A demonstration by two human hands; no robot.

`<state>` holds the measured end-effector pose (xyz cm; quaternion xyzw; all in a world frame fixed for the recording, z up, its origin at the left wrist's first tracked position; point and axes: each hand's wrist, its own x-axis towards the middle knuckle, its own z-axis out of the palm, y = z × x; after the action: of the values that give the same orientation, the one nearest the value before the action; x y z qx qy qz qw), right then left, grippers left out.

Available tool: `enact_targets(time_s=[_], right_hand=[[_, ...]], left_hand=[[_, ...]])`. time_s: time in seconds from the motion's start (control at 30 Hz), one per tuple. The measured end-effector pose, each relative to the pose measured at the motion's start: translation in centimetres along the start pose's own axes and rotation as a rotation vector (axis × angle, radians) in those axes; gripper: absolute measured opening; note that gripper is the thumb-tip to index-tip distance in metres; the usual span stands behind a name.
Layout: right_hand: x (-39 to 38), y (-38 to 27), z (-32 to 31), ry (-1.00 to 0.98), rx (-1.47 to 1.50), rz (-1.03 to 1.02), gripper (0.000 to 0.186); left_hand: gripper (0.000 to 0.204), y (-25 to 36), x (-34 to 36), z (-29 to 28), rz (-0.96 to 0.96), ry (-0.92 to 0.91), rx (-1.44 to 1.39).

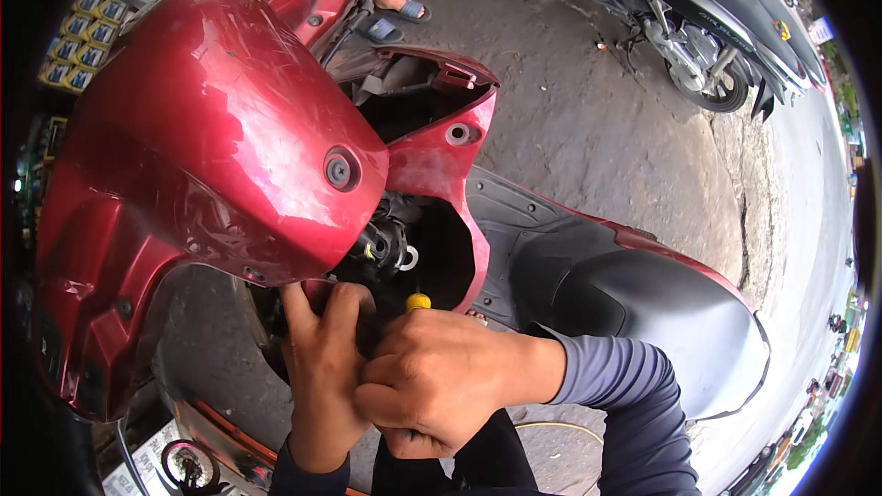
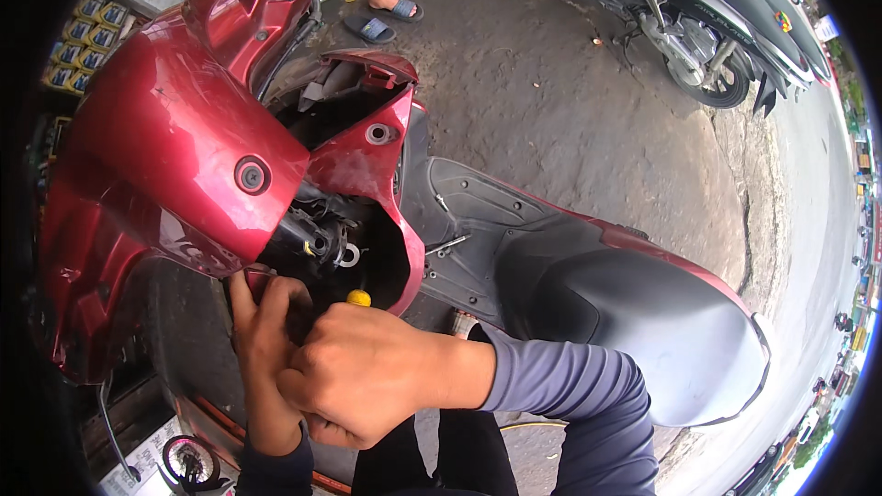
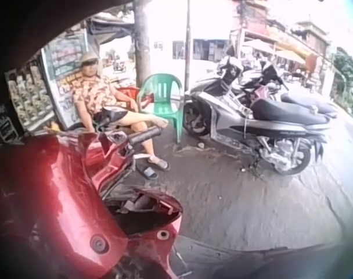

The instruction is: Disassembling the front fairing panel of a motorcycle using a screwdriver.

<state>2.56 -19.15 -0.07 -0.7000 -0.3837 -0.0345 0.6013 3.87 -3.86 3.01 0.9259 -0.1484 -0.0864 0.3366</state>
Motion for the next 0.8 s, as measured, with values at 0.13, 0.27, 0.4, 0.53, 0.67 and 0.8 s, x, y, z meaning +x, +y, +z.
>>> enact_targets(time_s=[0.13,0.27,0.4,0.53,0.67,0.8], right_hand=[[0.2,-0.1,0.0,-0.033,-0.003,-0.001,0.02],[0.4,0.3,-0.4,-0.031,0.024,-0.02,0.019],[0.1,0.3,-3.0,0.118,0.06,-0.06,0.017],[-0.5,-0.8,-5.1,0.406,0.147,0.103,0.019],[-0.8,-1.7,-5.3,0.465,0.16,0.203,0.038],[-0.2,-1.7,-5.1,0.512,0.175,0.185,0.037]], left_hand=[[0.032,-0.2,-0.1,-0.3,0.021,0.014,-0.002],[0.03,-0.2,0.3,-0.1,0.078,0.064,0.022],[0.035,0.7,0.5,0.3,0.055,0.05,-0.062],[0.054,-0.5,0.2,-1.2,0.129,0.021,-0.013],[0.075,-1.5,-0.6,-2.1,0.151,-0.09,-0.086],[0.076,-2.6,-1.6,-1.7,0.261,-0.08,-0.154]])
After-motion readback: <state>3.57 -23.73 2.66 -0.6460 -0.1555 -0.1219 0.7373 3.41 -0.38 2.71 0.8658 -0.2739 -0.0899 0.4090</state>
